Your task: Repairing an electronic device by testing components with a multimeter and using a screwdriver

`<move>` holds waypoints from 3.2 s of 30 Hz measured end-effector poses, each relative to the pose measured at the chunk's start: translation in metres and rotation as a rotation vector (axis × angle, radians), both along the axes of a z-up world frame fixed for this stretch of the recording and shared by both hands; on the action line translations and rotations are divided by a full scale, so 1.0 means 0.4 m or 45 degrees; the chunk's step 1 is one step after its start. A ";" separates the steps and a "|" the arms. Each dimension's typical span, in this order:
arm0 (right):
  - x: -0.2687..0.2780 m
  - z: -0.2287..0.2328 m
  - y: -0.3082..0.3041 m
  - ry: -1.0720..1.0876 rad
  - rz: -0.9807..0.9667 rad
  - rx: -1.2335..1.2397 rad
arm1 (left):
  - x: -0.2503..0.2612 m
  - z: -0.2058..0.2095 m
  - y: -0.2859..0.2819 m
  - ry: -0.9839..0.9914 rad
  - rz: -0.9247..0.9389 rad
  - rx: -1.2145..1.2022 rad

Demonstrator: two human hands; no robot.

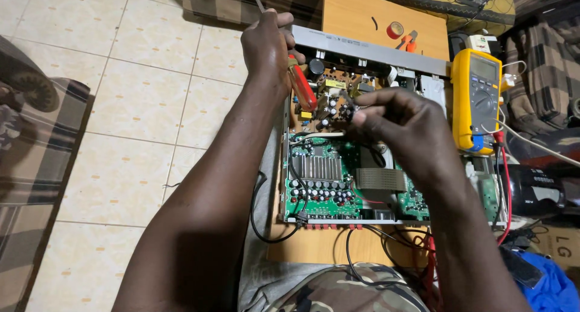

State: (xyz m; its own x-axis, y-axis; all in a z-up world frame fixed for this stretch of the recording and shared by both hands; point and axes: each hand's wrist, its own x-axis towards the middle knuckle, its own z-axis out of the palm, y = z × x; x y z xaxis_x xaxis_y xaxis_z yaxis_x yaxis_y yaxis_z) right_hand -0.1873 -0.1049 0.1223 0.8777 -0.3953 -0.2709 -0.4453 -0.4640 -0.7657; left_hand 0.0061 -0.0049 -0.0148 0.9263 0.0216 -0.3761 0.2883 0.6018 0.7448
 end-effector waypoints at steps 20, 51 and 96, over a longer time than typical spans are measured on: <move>-0.019 -0.087 0.043 -0.322 0.717 -0.945 | -0.028 0.048 0.012 0.058 -0.027 0.042; 0.068 -0.112 -0.023 0.209 0.798 -0.419 | -0.020 0.031 0.001 0.046 -0.021 0.009; 0.079 -0.083 0.080 0.192 0.713 -0.975 | -0.036 0.057 0.008 0.051 -0.023 -0.017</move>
